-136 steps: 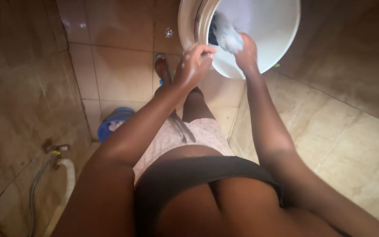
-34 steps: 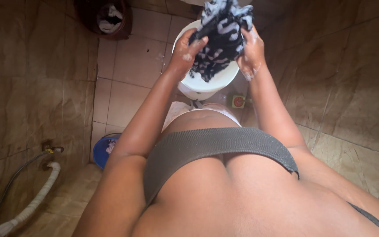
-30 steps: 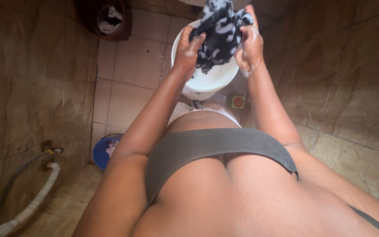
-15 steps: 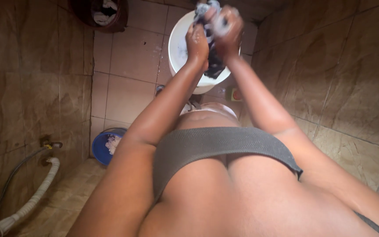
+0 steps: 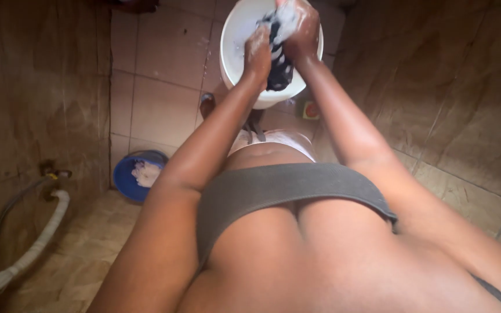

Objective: Washing clothes by hand in a bucket in a bathroom.

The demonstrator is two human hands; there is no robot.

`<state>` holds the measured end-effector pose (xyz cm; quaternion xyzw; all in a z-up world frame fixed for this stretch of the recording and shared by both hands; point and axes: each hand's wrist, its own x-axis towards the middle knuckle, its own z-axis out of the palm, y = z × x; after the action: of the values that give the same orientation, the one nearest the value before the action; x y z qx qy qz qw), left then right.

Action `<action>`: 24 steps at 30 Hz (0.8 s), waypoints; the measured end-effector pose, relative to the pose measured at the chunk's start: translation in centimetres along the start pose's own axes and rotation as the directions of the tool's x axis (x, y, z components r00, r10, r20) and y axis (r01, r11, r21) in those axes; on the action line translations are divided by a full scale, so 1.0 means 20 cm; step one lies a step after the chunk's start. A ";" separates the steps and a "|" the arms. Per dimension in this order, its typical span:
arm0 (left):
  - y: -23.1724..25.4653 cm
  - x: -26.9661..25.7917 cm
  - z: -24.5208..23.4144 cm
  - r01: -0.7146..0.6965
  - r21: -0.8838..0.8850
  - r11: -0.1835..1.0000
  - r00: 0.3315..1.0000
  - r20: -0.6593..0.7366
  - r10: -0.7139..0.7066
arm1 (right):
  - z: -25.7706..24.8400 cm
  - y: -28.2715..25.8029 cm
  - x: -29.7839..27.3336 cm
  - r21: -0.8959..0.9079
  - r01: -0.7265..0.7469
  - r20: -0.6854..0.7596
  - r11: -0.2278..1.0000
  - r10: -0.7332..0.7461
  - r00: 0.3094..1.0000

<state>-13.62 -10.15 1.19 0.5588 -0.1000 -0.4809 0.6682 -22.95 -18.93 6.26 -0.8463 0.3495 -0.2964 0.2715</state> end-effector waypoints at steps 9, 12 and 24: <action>0.07 0.02 -0.41 -0.233 0.636 0.736 0.970 0.205 0.130 | 0.09 0.65 0.05 0.090 -0.635 0.598 0.768 0.468 0.651; 0.03 -0.07 -0.51 -0.249 0.654 0.714 0.968 0.154 0.196 | 0.39 1.06 -0.08 -0.239 -0.301 0.494 0.923 0.383 0.780; 0.08 -0.27 -0.58 0.202 0.350 0.915 0.979 -0.034 -0.203 | 1.22 1.21 -0.67 -0.541 -0.283 0.611 0.792 0.601 0.516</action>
<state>-7.71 1.29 0.53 0.6757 -0.1271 -0.5226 0.5040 -24.25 -17.38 -30.50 -0.8036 0.4599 0.2389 0.2927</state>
